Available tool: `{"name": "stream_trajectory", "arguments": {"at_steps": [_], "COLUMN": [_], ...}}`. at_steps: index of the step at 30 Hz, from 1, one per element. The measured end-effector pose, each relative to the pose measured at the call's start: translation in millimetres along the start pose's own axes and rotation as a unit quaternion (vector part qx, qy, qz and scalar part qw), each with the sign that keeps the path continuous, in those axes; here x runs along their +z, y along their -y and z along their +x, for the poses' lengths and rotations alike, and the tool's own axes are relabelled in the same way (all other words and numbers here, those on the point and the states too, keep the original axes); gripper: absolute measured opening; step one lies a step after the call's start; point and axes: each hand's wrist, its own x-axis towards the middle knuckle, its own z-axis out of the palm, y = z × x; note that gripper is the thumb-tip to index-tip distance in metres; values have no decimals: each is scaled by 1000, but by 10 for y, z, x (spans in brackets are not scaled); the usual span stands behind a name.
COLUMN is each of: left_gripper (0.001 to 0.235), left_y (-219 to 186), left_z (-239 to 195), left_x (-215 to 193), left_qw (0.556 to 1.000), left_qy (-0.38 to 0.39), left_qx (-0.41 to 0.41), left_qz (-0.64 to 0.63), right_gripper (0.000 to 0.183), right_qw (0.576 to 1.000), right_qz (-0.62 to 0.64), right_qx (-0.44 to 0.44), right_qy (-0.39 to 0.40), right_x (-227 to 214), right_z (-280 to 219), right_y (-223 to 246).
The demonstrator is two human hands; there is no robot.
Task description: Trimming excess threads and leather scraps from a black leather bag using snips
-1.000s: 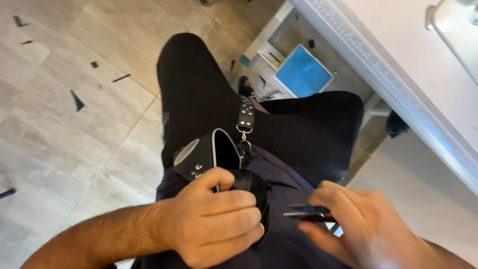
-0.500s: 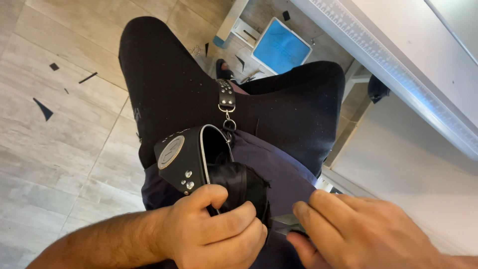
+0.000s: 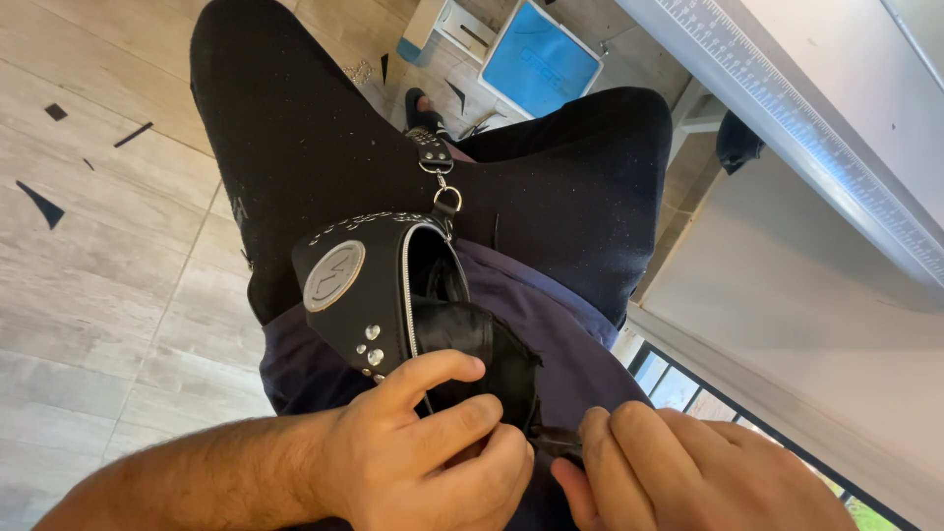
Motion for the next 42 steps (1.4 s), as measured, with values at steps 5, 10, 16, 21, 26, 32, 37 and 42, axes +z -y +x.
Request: {"name": "stream_trajectory", "arguments": {"at_steps": [5, 10, 16, 21, 26, 32, 37, 42], "left_gripper": [22, 21, 25, 24, 25, 25, 25, 28], "left_y": [7, 32, 4, 0, 7, 0, -6, -6], "left_z": [-36, -58, -52, -63, -69, -59, -72, -72], "left_x": [27, 24, 40, 50, 40, 35, 70, 80], "left_qw": [1000, 1000, 999, 999, 999, 999, 999, 998], "left_qy": [-12, -10, 8, 11, 22, 19, -6, -15], "left_qx": [2, 14, 30, 35, 32, 38, 34, 68], "left_qz": [-2, -7, -12, -4, -11, 4, -1, 1], "right_gripper": [31, 31, 35, 35, 35, 35, 37, 39], "right_qw": [998, 993, 983, 981, 981, 977, 967, 962], "right_qz": [-6, -35, -102, -116, -109, -142, -171, -179], "right_qx": [12, 26, 15, 16, 15, 2, 31, 80], "right_qy": [-66, -107, -152, -153, -160, -159, -186, -193], "right_x": [35, 11, 59, 49, 51, 39, 107, 78], "right_z": [-8, 33, -6, -8, 3, 7, 25, 57], "right_y": [7, 42, 82, 94, 121, 121, 216, 341]}}
